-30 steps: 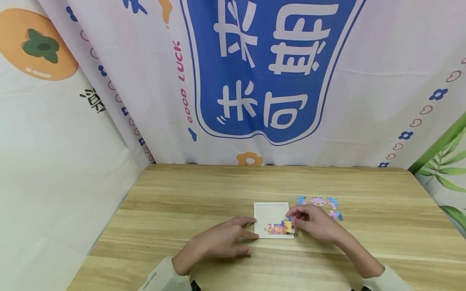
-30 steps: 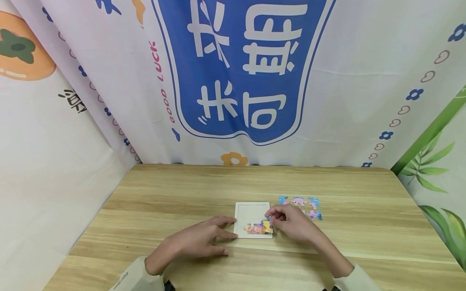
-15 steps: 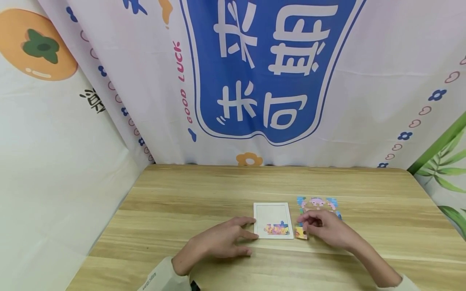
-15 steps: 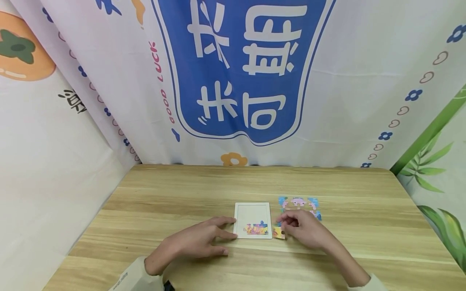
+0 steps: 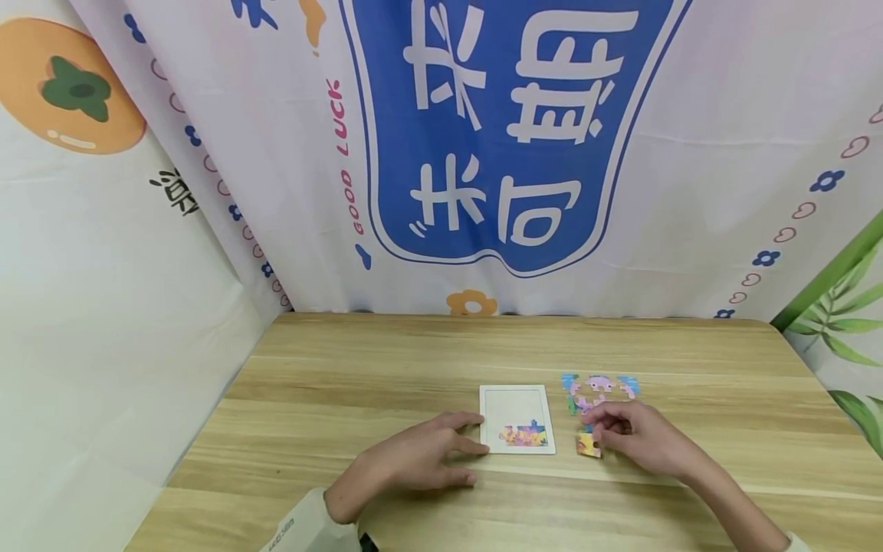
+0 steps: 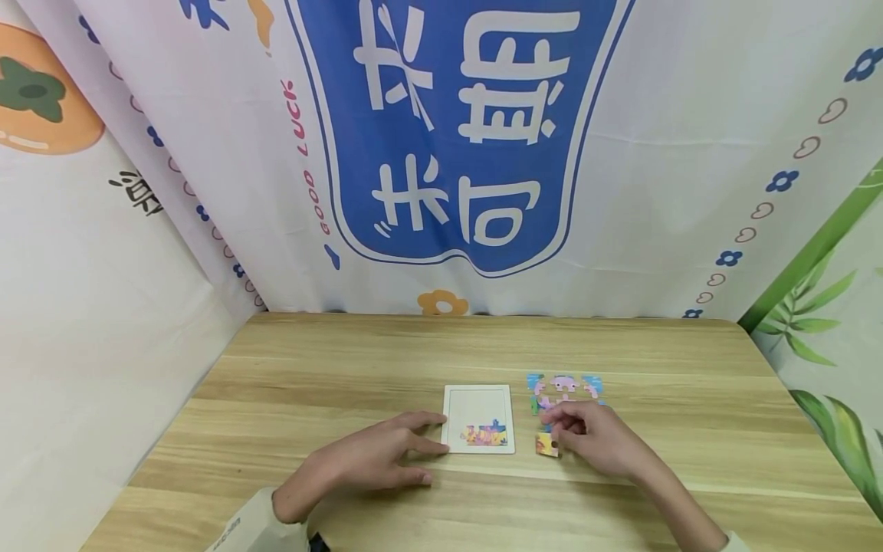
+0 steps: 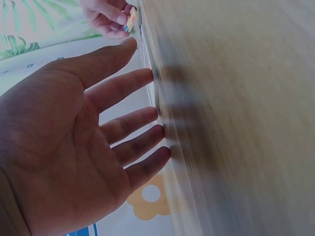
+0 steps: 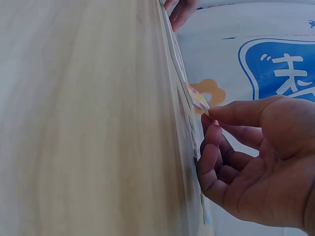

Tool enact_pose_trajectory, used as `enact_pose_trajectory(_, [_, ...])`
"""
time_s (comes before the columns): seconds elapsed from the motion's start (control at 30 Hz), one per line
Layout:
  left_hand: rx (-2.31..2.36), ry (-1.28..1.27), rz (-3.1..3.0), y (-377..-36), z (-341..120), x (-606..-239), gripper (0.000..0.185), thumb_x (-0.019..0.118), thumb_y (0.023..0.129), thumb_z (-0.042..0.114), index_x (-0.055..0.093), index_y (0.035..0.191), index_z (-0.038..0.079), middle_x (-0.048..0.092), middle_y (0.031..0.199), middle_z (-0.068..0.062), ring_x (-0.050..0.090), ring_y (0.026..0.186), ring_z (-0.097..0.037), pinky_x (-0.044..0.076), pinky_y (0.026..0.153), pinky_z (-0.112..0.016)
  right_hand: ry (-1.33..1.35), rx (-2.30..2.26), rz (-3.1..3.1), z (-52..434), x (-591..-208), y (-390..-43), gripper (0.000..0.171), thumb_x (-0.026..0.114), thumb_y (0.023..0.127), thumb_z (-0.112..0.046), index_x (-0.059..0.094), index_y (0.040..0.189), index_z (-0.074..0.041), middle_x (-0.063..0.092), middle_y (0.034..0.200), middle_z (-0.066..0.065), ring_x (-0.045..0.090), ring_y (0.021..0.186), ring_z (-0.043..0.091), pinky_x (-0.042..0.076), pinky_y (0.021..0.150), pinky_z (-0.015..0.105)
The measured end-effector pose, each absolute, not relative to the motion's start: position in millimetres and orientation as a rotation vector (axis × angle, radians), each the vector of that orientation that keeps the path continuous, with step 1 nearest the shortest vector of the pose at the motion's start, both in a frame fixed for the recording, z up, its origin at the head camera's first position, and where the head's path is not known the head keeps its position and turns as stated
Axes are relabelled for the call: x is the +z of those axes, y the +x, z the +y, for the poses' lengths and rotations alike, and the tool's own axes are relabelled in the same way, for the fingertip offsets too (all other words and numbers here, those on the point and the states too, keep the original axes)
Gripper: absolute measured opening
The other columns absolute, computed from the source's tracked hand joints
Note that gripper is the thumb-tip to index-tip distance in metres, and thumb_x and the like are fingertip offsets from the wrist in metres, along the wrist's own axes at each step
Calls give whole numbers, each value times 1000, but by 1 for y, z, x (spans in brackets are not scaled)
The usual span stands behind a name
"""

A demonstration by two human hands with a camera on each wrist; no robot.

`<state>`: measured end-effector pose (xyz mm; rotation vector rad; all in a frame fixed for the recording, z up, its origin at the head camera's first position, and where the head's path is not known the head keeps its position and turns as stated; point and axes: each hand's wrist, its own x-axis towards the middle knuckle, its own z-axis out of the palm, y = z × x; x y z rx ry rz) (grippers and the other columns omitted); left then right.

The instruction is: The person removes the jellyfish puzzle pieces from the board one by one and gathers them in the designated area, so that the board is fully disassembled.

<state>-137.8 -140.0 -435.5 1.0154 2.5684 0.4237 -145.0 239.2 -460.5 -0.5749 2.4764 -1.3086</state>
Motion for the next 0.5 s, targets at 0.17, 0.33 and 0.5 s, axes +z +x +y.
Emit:
enact_pose_trajectory(0.17, [426,1023,2565,-138,-141,-436,45,75,102,41,70,144,25,43,171,-3,43,157,-24,43,127,-44,-570,-1307,2477,241,-460,-145,23,71,102,-13,74,122,-1,73,103,4,63,89,2,58,78,20])
enact_pose_trajectory(0.33, [424,1029,2569,-138,-141,-436,45,74,102,41,70,144,25,43,171,-3,43,157,-25,43,126,-45,-585,-1287,2491,241,-459,-147,21,71,102,-13,75,120,-3,72,101,3,63,88,3,58,78,21])
enact_pose_trajectory(0.5, [418,1017,2567,-139,-140,-435,44,74,102,40,71,144,25,43,170,-3,44,156,-24,43,127,-44,-604,-1234,2552,240,-460,-150,17,72,102,-14,77,117,-6,72,101,0,62,88,1,58,77,21])
